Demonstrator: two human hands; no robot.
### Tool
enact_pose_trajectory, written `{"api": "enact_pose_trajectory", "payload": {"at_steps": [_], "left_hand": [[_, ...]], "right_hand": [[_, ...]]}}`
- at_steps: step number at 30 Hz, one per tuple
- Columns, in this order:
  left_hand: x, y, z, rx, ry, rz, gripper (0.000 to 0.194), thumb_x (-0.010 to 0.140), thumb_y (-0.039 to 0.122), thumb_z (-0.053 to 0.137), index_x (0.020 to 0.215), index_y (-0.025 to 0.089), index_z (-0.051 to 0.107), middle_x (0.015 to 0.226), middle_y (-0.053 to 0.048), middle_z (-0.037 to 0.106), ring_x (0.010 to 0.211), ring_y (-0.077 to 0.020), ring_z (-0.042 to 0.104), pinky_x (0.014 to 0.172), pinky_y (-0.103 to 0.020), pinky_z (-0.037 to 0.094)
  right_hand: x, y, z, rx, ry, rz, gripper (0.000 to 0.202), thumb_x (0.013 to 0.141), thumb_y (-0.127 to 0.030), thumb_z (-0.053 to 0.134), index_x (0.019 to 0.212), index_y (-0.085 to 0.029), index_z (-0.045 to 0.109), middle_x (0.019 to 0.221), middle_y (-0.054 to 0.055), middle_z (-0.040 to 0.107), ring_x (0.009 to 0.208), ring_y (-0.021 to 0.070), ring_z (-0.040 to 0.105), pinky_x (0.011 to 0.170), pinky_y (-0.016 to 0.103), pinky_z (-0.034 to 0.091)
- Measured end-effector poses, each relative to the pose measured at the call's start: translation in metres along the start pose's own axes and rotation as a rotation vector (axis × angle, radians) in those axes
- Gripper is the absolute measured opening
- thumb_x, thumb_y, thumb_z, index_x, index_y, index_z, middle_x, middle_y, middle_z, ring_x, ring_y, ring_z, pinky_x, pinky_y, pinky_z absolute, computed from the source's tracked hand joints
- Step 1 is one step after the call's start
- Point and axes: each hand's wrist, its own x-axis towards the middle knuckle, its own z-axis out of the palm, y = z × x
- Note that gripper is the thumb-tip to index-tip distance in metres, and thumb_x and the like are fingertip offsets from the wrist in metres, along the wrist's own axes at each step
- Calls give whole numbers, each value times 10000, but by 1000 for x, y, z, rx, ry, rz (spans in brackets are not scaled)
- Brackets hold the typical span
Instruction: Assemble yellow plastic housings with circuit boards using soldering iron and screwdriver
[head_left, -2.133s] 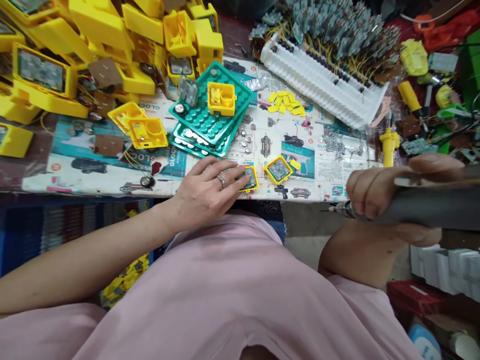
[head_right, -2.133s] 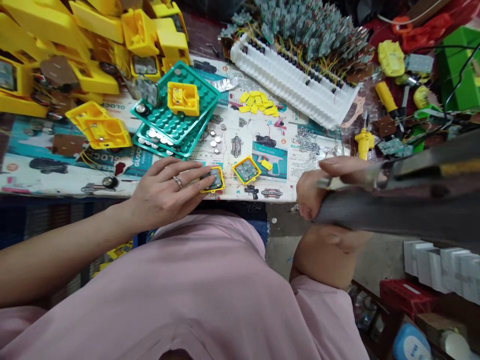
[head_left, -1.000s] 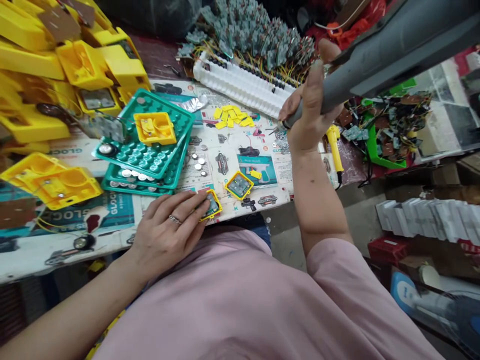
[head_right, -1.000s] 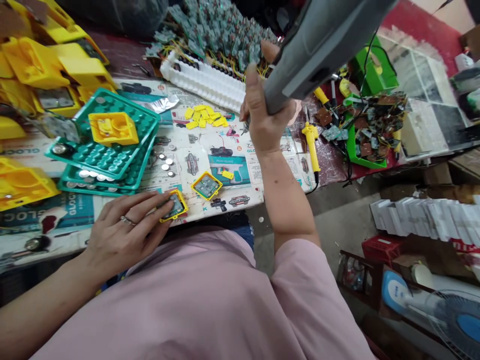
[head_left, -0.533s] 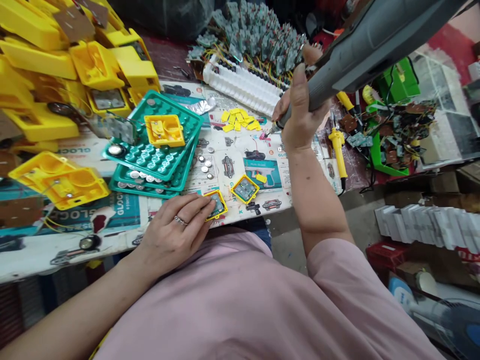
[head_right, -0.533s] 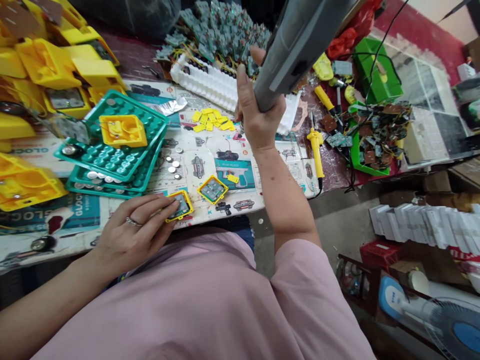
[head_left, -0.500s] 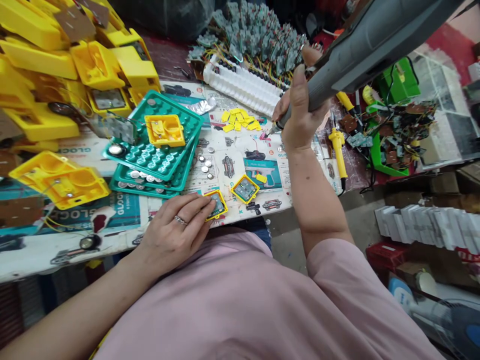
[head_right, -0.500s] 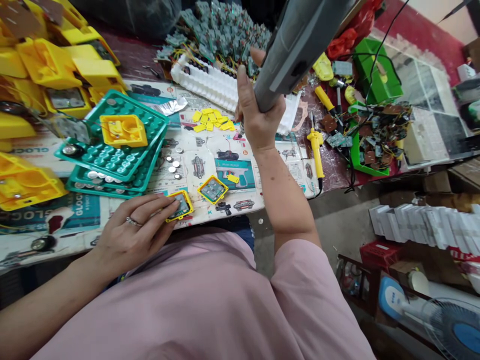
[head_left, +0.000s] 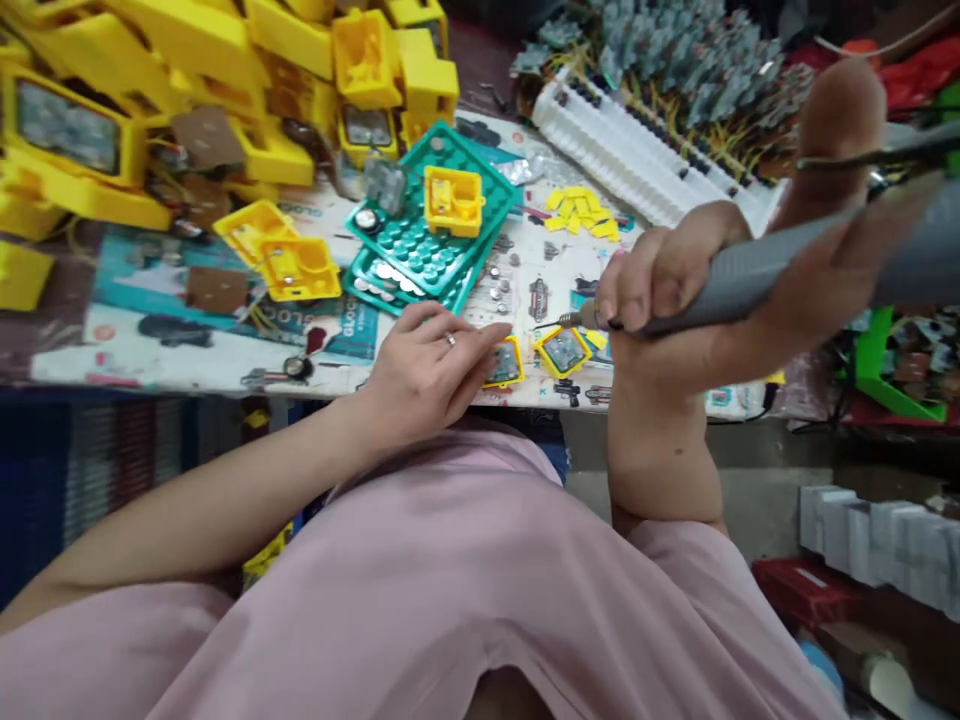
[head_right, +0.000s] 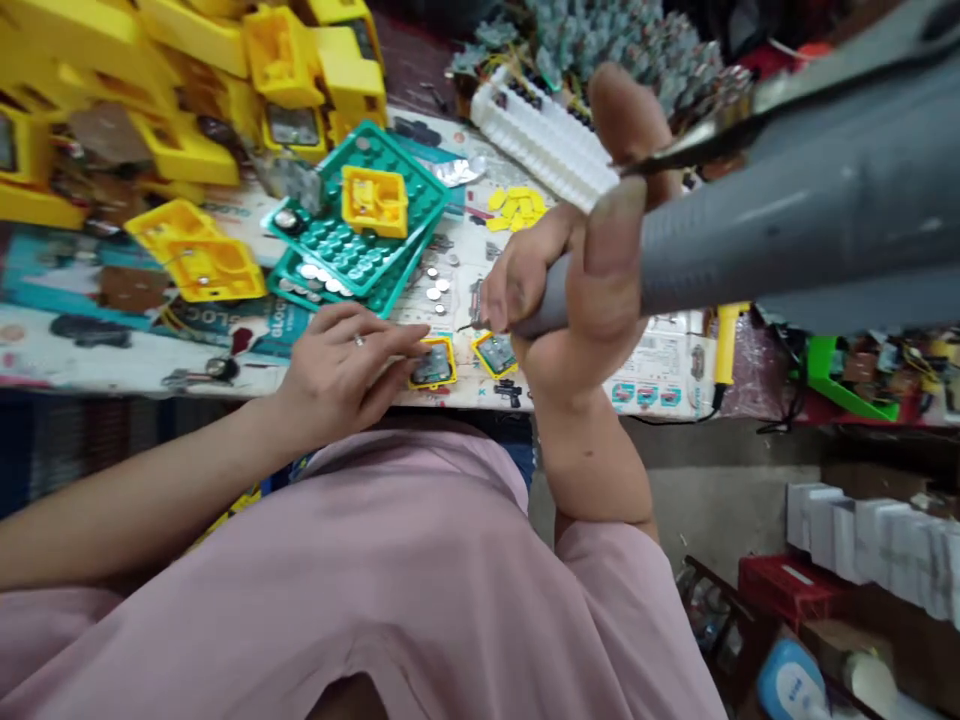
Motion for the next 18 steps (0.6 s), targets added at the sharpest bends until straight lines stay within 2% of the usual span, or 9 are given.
{"api": "enact_pose_trajectory", "payload": {"at_steps": [1,3,6,8,11,15,18], "left_hand": [[1,0,1,3,1,-21,341,940,160,551,1280,143,544,908,-27,757,847,-186,665,868,-371,451],[1,-1,3,2,-5,-63,301,958,210,542,1255,170,570,857,-2,756,817,-181,660,874,-376,440],[2,-1,6,-1,4,-95,165,967,257,542,1054,187,663,793,0,748,787,-175,655,899,-389,432],[2,-1,7,4,19,-96,167,972,253,530,932,190,678,776,1,748,776,-166,656,918,-393,432],[1,-1,8,-4,24,-113,201,980,266,521,875,197,678,787,10,760,774,-158,667,937,-398,436],[1,-1,8,-48,19,-142,213,984,291,531,860,206,682,797,14,772,785,-165,680,974,-428,432],[1,0,7,-58,18,-153,207,982,297,538,863,209,683,803,19,777,783,-165,685,980,-425,436]], "right_hand": [[-4,-4,10,96,17,-95,440,774,-827,504,1039,-491,610,438,-82,338,351,149,390,422,295,407],[-12,-11,31,176,16,-206,302,875,-707,512,876,-439,651,449,-76,363,333,122,386,397,265,375],[-22,-18,51,91,35,-148,271,895,-667,530,917,-425,650,479,-78,386,355,126,419,427,272,400],[-26,-18,56,57,91,-128,310,897,-705,484,975,-445,634,488,-78,394,372,138,432,453,286,422],[-27,-12,56,63,56,-76,295,903,-702,475,941,-466,646,513,-70,436,409,136,473,499,291,461],[-26,-5,59,150,129,-245,289,905,-704,467,979,-493,650,469,-77,379,341,117,380,414,259,370],[-30,-9,58,109,85,-150,222,919,-619,524,910,-445,662,510,-68,401,384,126,430,459,273,425]]}}
